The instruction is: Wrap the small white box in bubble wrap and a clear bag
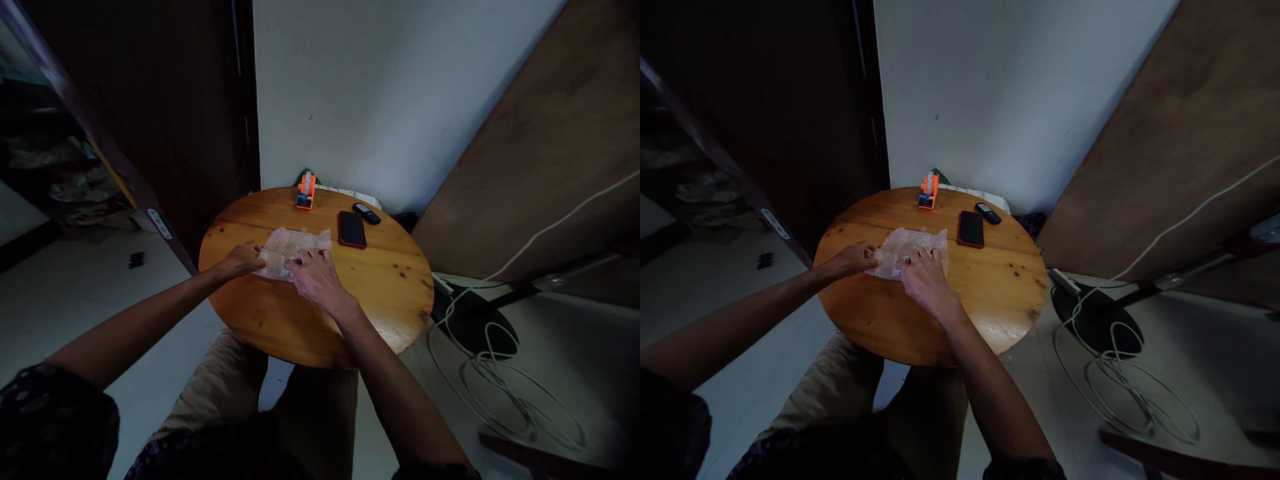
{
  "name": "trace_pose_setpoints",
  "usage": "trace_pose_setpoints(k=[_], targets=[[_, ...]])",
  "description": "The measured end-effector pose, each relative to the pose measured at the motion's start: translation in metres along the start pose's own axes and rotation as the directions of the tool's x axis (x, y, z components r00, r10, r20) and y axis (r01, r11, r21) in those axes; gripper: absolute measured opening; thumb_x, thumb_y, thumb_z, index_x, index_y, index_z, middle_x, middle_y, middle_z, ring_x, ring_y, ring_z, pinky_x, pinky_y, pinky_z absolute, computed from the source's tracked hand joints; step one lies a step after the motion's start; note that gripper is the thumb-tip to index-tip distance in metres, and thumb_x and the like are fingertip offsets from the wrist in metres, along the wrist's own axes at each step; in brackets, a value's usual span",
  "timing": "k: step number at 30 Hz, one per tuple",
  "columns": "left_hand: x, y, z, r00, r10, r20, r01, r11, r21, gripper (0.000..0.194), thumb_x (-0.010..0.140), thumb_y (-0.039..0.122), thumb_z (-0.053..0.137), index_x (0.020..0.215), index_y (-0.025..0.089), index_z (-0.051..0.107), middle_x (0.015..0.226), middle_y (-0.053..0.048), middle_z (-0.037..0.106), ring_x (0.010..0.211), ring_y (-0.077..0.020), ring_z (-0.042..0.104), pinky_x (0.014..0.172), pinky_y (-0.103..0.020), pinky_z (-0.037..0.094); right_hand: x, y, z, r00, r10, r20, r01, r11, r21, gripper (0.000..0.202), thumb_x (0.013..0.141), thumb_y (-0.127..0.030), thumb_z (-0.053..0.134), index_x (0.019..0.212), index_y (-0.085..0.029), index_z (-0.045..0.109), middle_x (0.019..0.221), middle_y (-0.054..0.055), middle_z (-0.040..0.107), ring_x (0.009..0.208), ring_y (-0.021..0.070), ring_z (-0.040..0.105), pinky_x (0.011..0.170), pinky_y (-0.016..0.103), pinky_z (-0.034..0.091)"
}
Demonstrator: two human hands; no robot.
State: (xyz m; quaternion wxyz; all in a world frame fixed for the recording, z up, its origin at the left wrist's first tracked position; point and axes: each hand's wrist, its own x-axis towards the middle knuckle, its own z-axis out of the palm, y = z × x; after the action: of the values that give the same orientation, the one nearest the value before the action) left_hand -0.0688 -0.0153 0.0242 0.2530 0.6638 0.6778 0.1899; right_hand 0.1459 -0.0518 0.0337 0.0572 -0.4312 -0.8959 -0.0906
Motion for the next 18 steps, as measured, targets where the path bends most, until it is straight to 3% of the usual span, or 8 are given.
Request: trace_pose_setpoints(k=[2, 5, 8, 12, 16, 18], targets=[[-0.001, 0.001, -0.005, 0.989, -0.105, 0.104, 0.113, 0.991, -0.069, 0.019, 0.068, 0.027, 0.068, 0.084, 0.017, 0.066, 0.062, 0.000, 0.063, 0.056, -0.0159, 0.059, 0.052, -0.023, 0.040, 0.004, -0.002, -0.003, 1.000, -0.008, 0.026, 0.009, 1.000, -0.018, 0.031, 0.097, -0.019, 0.047, 0.116, -0.022, 0.071, 0.117, 0.016, 0.067, 0.110, 0.0320, 0.054, 0.093, 0.048, 0.032], [-0.001, 0.003, -0.009, 0.937, -0.231, 0.262, 0.278, 0.947, -0.159, 0.019, 0.069, 0.033, 0.073, 0.067, 0.017, 0.063, 0.053, -0.001, 0.061, 0.050, -0.0161, 0.060, 0.047, -0.023, 0.040, 0.009, -0.003, -0.006, 0.998, -0.018, 0.061, 0.020, 0.999, -0.025, 0.031, 0.095, -0.018, 0.048, 0.115, -0.020, 0.072, 0.119, 0.017, 0.066, 0.113, 0.0334, 0.054, 0.094, 0.050, 0.034], [-0.001, 0.005, -0.006, 0.911, -0.306, 0.276, 0.368, 0.907, -0.206, 0.030, 0.068, 0.035, 0.077, 0.055, 0.017, 0.056, 0.045, -0.002, 0.057, 0.044, -0.0144, 0.056, 0.044, -0.022, 0.035, 0.012, -0.003, -0.007, 0.995, -0.032, 0.092, 0.036, 0.999, -0.036, 0.031, 0.094, -0.019, 0.049, 0.114, -0.019, 0.073, 0.119, 0.018, 0.066, 0.113, 0.0337, 0.055, 0.093, 0.050, 0.036], [0.000, 0.009, 0.002, 0.922, -0.310, 0.234, 0.373, 0.872, -0.317, 0.027, 0.065, 0.022, 0.074, 0.048, 0.017, 0.054, 0.038, 0.001, 0.051, 0.038, -0.0097, 0.044, 0.042, -0.023, 0.030, 0.015, -0.003, -0.011, 0.992, -0.044, 0.117, 0.051, 0.997, -0.060, 0.032, 0.093, -0.017, 0.049, 0.114, -0.018, 0.074, 0.118, 0.020, 0.066, 0.112, 0.0339, 0.057, 0.091, 0.049, 0.036], [-0.001, 0.021, 0.008, 0.948, -0.243, 0.207, 0.313, 0.839, -0.445, 0.016, 0.065, 0.019, 0.069, 0.056, 0.018, 0.055, 0.045, 0.003, 0.052, 0.042, -0.0093, 0.046, 0.045, -0.023, 0.033, 0.017, -0.002, -0.018, 0.986, -0.054, 0.156, 0.064, 0.996, -0.059, 0.029, 0.093, -0.021, 0.051, 0.111, -0.018, 0.074, 0.118, 0.019, 0.067, 0.111, 0.0327, 0.058, 0.092, 0.047, 0.035], [-0.001, 0.030, 0.012, 0.957, -0.202, 0.208, 0.282, 0.819, -0.500, 0.013, 0.066, 0.021, 0.065, 0.059, 0.018, 0.055, 0.049, 0.003, 0.053, 0.044, -0.0095, 0.047, 0.045, -0.023, 0.035, 0.019, 0.000, -0.019, 0.988, -0.037, 0.149, 0.042, 0.999, -0.029, 0.034, 0.091, -0.024, 0.055, 0.123, -0.018, 0.067, 0.118, 0.018, 0.069, 0.109, 0.0318, 0.061, 0.093, 0.046, 0.035]])
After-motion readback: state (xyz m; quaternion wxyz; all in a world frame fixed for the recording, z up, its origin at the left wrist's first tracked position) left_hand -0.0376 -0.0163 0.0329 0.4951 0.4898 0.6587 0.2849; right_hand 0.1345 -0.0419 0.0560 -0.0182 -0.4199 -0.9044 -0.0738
